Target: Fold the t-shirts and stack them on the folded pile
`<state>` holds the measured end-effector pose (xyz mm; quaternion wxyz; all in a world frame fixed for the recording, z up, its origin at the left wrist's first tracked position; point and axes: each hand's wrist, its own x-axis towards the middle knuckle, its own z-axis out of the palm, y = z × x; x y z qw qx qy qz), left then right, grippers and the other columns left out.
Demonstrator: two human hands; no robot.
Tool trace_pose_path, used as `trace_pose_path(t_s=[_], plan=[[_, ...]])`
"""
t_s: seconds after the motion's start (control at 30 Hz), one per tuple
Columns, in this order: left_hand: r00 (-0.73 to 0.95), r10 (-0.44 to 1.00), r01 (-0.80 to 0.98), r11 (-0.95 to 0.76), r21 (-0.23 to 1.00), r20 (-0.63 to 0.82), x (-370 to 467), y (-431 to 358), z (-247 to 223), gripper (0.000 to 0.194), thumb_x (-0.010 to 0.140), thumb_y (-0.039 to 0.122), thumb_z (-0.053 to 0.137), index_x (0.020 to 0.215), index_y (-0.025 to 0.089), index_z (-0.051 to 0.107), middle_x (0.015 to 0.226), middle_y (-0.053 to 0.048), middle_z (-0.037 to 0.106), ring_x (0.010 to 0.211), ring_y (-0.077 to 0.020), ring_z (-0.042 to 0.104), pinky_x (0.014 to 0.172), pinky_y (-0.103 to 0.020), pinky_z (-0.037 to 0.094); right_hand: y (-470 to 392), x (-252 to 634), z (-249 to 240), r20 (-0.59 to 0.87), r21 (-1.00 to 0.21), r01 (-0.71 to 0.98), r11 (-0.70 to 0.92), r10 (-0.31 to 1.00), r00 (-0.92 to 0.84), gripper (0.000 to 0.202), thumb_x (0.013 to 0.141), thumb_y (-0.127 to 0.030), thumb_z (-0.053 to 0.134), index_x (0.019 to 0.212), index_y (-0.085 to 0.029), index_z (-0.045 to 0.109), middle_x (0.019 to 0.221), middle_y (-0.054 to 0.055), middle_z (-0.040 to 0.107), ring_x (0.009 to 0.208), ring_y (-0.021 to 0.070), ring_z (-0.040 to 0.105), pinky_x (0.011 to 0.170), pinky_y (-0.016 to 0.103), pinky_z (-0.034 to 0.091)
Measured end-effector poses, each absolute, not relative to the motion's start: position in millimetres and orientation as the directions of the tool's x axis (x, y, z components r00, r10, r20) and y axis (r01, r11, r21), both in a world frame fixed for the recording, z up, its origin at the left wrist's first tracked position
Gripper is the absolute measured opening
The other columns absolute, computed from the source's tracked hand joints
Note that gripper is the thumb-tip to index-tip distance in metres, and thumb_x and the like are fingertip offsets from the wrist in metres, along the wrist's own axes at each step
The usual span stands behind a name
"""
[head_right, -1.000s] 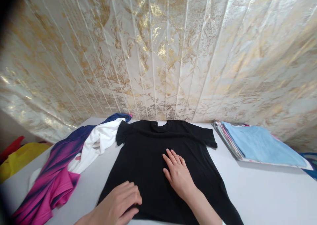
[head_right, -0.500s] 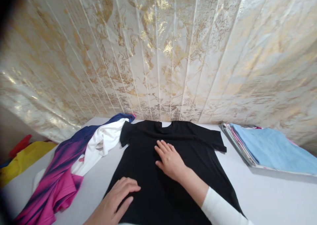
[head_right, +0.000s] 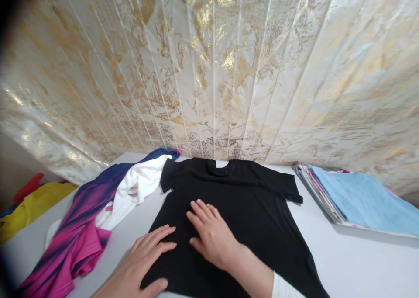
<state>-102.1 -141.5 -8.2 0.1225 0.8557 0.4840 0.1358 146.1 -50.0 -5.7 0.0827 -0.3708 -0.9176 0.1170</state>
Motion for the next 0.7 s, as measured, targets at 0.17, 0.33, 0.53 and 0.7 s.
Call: trace_pose_path(t_s=[0.17,0.33,0.53,0.7], plan=[[0.391,0.915,0.841,-0.399,0.366,0.099,-121,-158,-6,0.047,0.070,0.014,0.065,0.112,0.032,0.057,0.133,-0.002,0.053,0.120,-0.0272,0.052,0.094,-0.039,0.050,-59,132,-9,0.050,-0.316,0.780,0.540,0.831,-0.554,0.057,0.092,-0.035,0.048,0.145,-0.019,0.037,0.155,0.008,0.025,0.143,0.0253,0.022,0.114,0.047,0.023],[0.398,0.904,0.838,-0.428,0.339,0.156,-130,-154,-13,0.027,0.088,0.020,0.053,0.112,0.032,0.056,0.128,-0.002,0.055,0.115,-0.0207,0.055,0.092,-0.031,0.050,-60,122,3,-0.017,-0.383,0.762,0.522,0.821,-0.571,0.057,0.086,-0.027,0.054,0.141,-0.016,0.042,0.152,0.011,0.032,0.141,0.0275,0.025,0.111,0.049,0.029],[0.176,0.900,0.914,-0.300,0.274,0.399,-131,-141,-32,0.034,0.092,0.034,0.049,0.125,0.025,0.047,0.120,-0.008,0.057,0.111,-0.0250,0.055,0.090,-0.038,0.048,-66,102,3,0.118,-0.428,0.664,0.613,0.766,-0.631,0.047,0.082,-0.023,0.058,0.129,-0.020,0.053,0.143,0.008,0.047,0.128,0.0257,0.045,0.104,0.042,0.038],[0.116,0.893,0.925,-0.257,0.281,0.435,-134,-131,-37,0.020,0.092,0.040,0.049,0.102,0.023,0.053,0.100,-0.005,0.058,0.094,-0.0255,0.057,0.078,-0.038,0.046,11,115,11,0.198,-0.242,0.848,0.472,0.880,-0.433,0.034,0.083,-0.016,0.056,0.117,-0.019,0.059,0.122,0.007,0.060,0.107,0.0202,0.057,0.092,0.030,0.045]])
